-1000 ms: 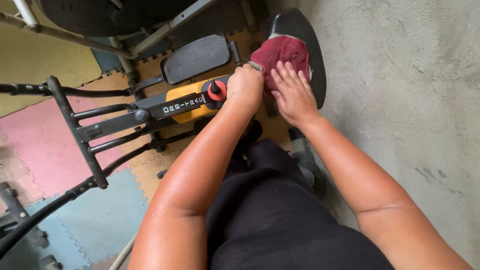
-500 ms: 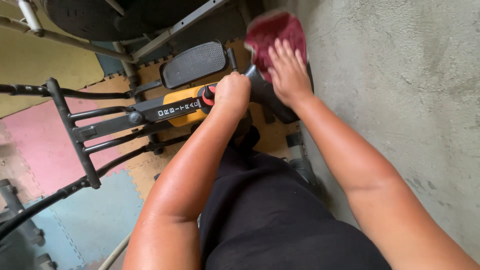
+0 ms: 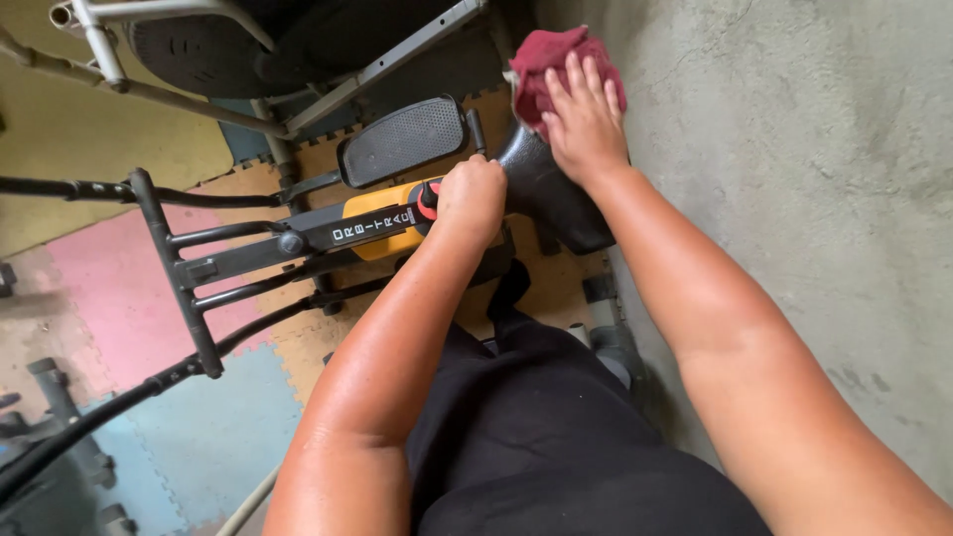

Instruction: Wiping down the seat, handles, and frame of an elliptical machine and an exercise bike using a cleaning cloth.

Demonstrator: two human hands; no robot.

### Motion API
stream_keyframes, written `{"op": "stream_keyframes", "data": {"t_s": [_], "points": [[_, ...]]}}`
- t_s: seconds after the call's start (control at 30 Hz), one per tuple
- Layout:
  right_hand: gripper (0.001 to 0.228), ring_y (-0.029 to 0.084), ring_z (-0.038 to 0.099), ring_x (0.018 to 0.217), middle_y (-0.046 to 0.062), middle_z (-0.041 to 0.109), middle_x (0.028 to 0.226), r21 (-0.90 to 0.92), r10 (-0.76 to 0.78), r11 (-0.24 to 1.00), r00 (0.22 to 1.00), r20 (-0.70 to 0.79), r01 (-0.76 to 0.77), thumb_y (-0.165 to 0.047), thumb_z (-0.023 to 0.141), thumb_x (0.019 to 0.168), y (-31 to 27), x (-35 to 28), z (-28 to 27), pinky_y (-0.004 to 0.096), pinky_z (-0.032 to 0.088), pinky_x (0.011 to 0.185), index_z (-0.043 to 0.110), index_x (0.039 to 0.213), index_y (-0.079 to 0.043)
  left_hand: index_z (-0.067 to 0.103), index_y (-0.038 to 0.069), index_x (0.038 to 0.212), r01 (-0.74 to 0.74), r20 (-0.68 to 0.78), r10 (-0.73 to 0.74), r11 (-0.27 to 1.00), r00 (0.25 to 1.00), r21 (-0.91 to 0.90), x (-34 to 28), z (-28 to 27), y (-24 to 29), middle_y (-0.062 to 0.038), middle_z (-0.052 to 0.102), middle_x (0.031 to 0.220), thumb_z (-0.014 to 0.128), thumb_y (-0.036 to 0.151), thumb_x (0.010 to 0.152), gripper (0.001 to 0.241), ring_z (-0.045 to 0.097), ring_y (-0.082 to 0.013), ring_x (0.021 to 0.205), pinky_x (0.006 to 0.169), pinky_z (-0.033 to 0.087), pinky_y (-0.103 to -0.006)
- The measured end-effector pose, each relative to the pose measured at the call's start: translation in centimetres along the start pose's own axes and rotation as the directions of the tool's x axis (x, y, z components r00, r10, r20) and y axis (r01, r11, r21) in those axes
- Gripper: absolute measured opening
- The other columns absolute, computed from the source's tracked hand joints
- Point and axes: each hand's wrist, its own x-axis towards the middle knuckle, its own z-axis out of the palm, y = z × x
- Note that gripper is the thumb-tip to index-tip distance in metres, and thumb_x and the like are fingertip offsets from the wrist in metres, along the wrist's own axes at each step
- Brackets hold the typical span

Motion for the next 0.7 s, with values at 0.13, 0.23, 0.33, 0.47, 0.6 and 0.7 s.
{"op": "stream_keyframes", "data": {"t_s": [0.13,0.23,0.33,0.47,0.6,0.7], "points": [[0.054,0.037,0.018,0.157,0.018,0.025,0.169,0.002,0.071,0.997,0.997,-0.040,-0.071,-0.030,0.054,0.106,-3.7,-0.8,1.7,0.056,0.013,0.125,0.048,0.157,-0.013,0.077,0.004,0.088,-0.042,0.164,0.048,0.998,0.985,-0.043,-0.3,-4.9,-1.6,-0.018,0.072,0.098,0.078,0.016,0.074,0.018,0.072,-0.0342,0.092,0.079,0.059,-0.0422],[0.049,0.038,0.020,0.157,0.016,0.027,0.168,-0.065,0.014,0.998,1.000,0.002,-0.014,-0.032,0.055,0.107,-8.0,-4.1,3.0,0.057,0.013,0.125,0.053,0.152,-0.014,0.080,0.006,0.100,0.027,0.157,0.039,0.916,0.987,-0.401,0.7,-5.0,-5.1,-0.020,0.075,0.100,0.077,0.015,0.076,0.026,0.071,-0.0369,0.093,0.086,0.057,-0.0429],[0.042,0.035,0.024,0.157,0.013,0.033,0.165,-0.073,0.044,0.997,0.996,0.076,-0.038,-0.032,0.056,0.108,-13.3,-8.2,4.3,0.058,0.015,0.126,0.056,0.146,-0.016,0.079,0.009,0.105,0.225,0.115,-0.195,0.785,0.974,-0.577,0.3,-4.2,-7.3,-0.016,0.077,0.102,0.070,0.011,0.078,0.029,0.076,-0.0313,0.094,0.087,0.060,-0.0389],[0.055,0.033,0.028,0.154,0.014,0.039,0.164,0.113,0.046,0.993,0.989,-0.138,-0.030,-0.024,0.061,0.098,-13.0,-10.7,6.0,0.054,0.022,0.124,0.053,0.152,-0.016,0.076,0.007,0.111,-0.030,-0.111,-0.030,0.863,0.993,-0.505,-0.1,-4.8,-5.6,-0.018,0.073,0.112,0.073,0.013,0.082,0.029,0.070,-0.0362,0.103,0.090,0.056,-0.0429],[0.059,0.030,0.035,0.157,0.011,0.041,0.168,-0.195,0.144,0.964,0.969,-0.200,-0.184,-0.017,0.062,0.101,-8.5,-13.6,6.2,0.050,0.025,0.128,0.049,0.159,-0.017,0.076,0.007,0.109,-0.296,-0.090,0.285,0.860,0.954,-0.416,-0.8,-4.9,-3.6,-0.018,0.070,0.116,0.074,0.015,0.081,0.029,0.068,-0.0373,0.103,0.090,0.054,-0.0452],[0.055,0.033,0.035,0.155,0.013,0.039,0.167,-0.111,0.241,0.952,0.922,-0.304,-0.285,-0.016,0.061,0.104,-7.4,-16.1,5.5,0.053,0.025,0.126,0.050,0.158,-0.014,0.075,0.004,0.100,-0.396,-0.106,0.383,0.867,0.918,-0.301,-1.4,-3.9,-3.8,-0.018,0.070,0.111,0.075,0.013,0.076,0.026,0.067,-0.0401,0.100,0.084,0.055,-0.0463]]}}
